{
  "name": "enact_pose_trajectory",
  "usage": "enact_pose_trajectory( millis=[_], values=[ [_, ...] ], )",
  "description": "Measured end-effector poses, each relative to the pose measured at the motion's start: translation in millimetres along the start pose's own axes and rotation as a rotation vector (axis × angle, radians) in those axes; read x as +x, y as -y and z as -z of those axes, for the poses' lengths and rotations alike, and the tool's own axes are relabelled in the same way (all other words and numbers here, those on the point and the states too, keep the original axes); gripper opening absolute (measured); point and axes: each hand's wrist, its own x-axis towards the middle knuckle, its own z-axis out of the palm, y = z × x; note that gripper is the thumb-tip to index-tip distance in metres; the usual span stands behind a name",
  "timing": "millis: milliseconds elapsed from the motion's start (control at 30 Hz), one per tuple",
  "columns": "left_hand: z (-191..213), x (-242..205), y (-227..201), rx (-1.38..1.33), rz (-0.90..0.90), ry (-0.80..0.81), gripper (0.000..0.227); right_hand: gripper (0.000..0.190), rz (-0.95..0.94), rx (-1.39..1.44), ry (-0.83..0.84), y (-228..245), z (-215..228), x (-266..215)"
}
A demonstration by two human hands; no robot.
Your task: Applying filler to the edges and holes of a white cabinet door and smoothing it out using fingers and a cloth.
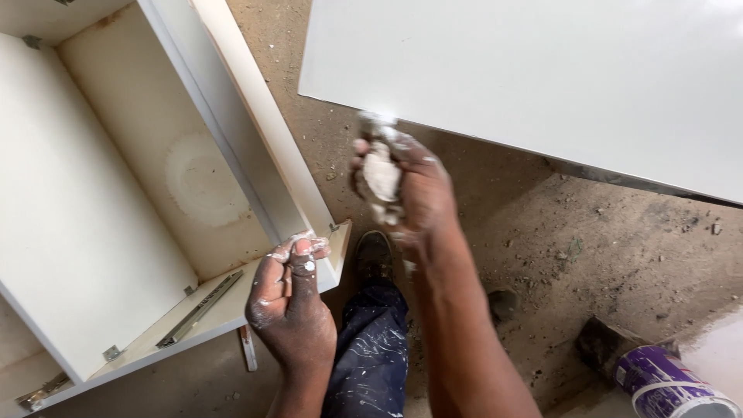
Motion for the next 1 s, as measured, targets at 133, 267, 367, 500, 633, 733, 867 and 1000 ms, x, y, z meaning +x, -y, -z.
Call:
enact_pose_trajectory(
  millis=[133,267,367,500,633,733,867,1000],
  values=[
    [-5.9,-11.3,-2.9,0.013,-0.012,0.019,0.019,0.036,0.095,-0.401,-0.447,1.3,-8.6,-42.1],
    [-12.8,-30.7,2.0,-0.075,0.032,0.021,0.02,0.013,0.797,-0.778,-0.666,25.1,86.6,-62.1],
    [-18.4,-46.2,3.7,-0.118,0.048,0.041,0.019,0.004,1.021,-0.817,-0.718,59.8,121.3,-75.3],
    [-22.5,-60.6,3.6,-0.12,0.067,0.065,0.021,0.007,1.142,-0.907,-0.751,80.8,106.2,-77.4],
    [-21.0,-63.5,8.3,-0.148,0.082,0.036,0.02,0.006,1.153,-0.801,-0.713,75.0,82.5,-71.2],
    [-14.0,-57.9,10.7,-0.123,0.082,0.011,0.019,0.008,1.136,-0.783,-0.683,62.6,64.9,-66.9],
    [0.1,-42.6,10.8,-0.095,0.081,-0.013,0.019,0.006,1.151,-1.025,-0.663,37.9,42.3,-55.1],
    [15.0,-26.3,13.9,-0.106,0.133,-0.07,0.021,0.011,1.054,-0.888,-0.58,5.7,5.2,-42.3]
  ],
)
